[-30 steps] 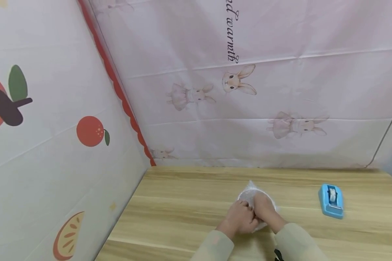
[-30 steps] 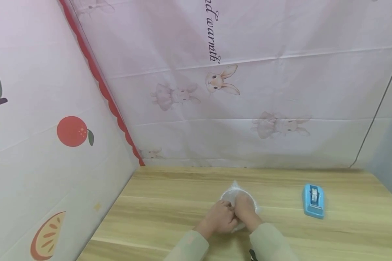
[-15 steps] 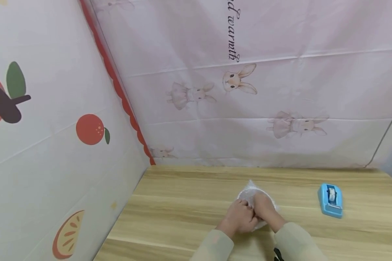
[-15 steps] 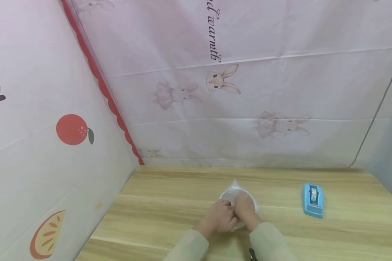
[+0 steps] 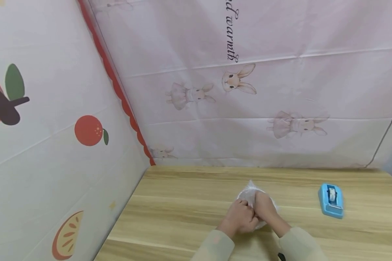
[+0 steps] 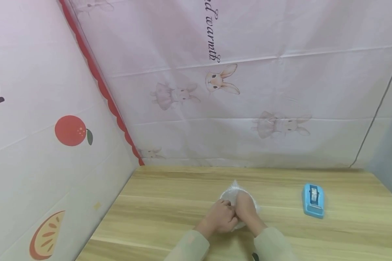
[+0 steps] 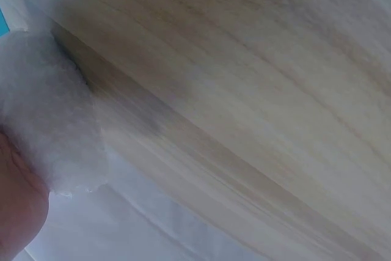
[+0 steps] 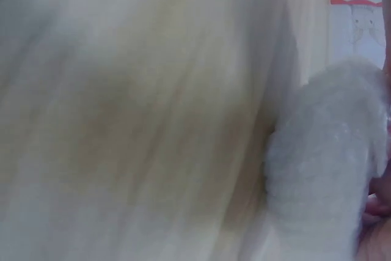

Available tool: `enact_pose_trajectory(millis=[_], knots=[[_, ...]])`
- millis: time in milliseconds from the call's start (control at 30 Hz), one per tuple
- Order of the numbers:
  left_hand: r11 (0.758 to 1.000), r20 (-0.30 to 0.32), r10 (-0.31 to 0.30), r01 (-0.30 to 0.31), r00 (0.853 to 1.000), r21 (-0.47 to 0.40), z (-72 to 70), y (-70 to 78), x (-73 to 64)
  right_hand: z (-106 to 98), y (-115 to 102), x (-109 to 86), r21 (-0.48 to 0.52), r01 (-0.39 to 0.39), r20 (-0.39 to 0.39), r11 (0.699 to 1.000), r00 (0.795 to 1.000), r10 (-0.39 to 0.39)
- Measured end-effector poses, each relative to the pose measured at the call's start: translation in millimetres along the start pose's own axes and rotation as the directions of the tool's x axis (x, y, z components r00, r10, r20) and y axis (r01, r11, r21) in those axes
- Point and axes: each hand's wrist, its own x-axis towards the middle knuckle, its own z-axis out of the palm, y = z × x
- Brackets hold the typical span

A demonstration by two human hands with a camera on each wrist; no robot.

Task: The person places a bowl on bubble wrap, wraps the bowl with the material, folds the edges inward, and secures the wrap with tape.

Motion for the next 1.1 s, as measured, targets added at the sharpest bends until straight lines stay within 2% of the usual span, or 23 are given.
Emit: enact_pose_trajectory(millis=[33, 67, 100, 167, 267, 300, 333, 367, 400, 467, 533, 600, 700, 800, 933, 1033, 1100], knots=[[1.0, 0.003, -0.001, 0.001, 1.0, 0.01, 0.4, -0.2, 0.4, -2, 0, 0.3, 0.086, -0.035, -0.014, 0.996, 0.999, 0.036], [1.0, 0.009, -0.003, 0.003, 1.0, 0.018, 0.6, -0.4, 0.6, -4, 0, 0.7, 0.191, -0.076, -0.013, 0.979, 0.997, 0.08], [1.0, 0.017, -0.008, 0.007, 1.0, 0.024, 0.9, -0.7, 1.1, -6, 1, 1.1, 0.303, -0.127, 0.0, 0.944, 0.991, 0.133], [0.999, 0.026, -0.012, 0.01, 1.0, 0.041, 1.3, -1.0, 1.2, -8, 7, 2.0, 0.503, -0.217, 0.025, 0.837, 0.971, 0.237], [0.999, 0.039, -0.02, 0.019, 0.999, 0.044, 2.3, -1.8, 0.6, -8, 27, 2.5, 0.719, -0.302, 0.089, 0.626, 0.933, 0.348], [0.999, 0.041, -0.023, 0.021, 0.999, 0.043, 2.7, -2.1, 0.2, -6, 35, 1.9, 0.759, -0.307, 0.098, 0.574, 0.926, 0.366], [0.999, 0.039, -0.021, 0.019, 0.999, 0.045, 3.0, -2.5, -0.2, -5, 43, 1.1, 0.784, -0.311, 0.102, 0.537, 0.918, 0.383], [0.999, 0.039, -0.019, 0.017, 0.999, 0.046, 2.8, -2.9, -0.5, -5, 49, -0.6, 0.799, -0.312, 0.099, 0.514, 0.911, 0.4], [0.999, 0.037, -0.016, 0.014, 0.999, 0.048, 2.4, -3.3, -0.7, -7, 52, -3.3, 0.806, -0.308, 0.096, 0.506, 0.911, 0.402], [0.999, 0.029, -0.004, 0.003, 1.0, 0.049, 0.8, -4.1, -0.7, -16, 53, -10.1, 0.795, -0.322, 0.089, 0.515, 0.9, 0.426], [0.999, 0.017, 0.009, -0.01, 1.0, 0.043, -0.4, -5.2, -0.8, -30, 45, -18.4, 0.765, -0.354, 0.095, 0.538, 0.889, 0.448], [0.999, 0.005, 0.022, -0.022, 1.0, 0.027, -0.7, -6.5, -1.0, -45, 38, -27.2, 0.717, -0.393, 0.124, 0.576, 0.885, 0.448], [0.999, -0.028, 0.05, -0.049, 0.998, 0.013, 1.5, -8.8, -1.2, -58, 35, -37.8, 0.654, -0.453, 0.177, 0.606, 0.87, 0.46], [0.996, -0.06, 0.083, -0.081, 0.995, 0.027, 4.9, -11.3, -1.2, -66, 36, -46.4, 0.617, -0.477, 0.201, 0.627, 0.865, 0.46], [0.993, -0.08, 0.108, -0.103, 0.991, 0.061, 8.7, -13.5, -1.6, -70, 38, -53.9, 0.601, -0.484, 0.222, 0.636, 0.865, 0.449], [0.994, -0.087, 0.089, -0.083, 0.992, 0.067, 8.0, -14.2, -4.6, -73, 39, -58.2, 0.59, -0.473, 0.224, 0.654, 0.874, 0.43], [0.996, -0.093, 0.061, -0.055, 0.994, 0.067, 6.2, -14.7, -8.1, -74, 40, -61.2, 0.576, -0.457, 0.209, 0.678, 0.884, 0.419]])
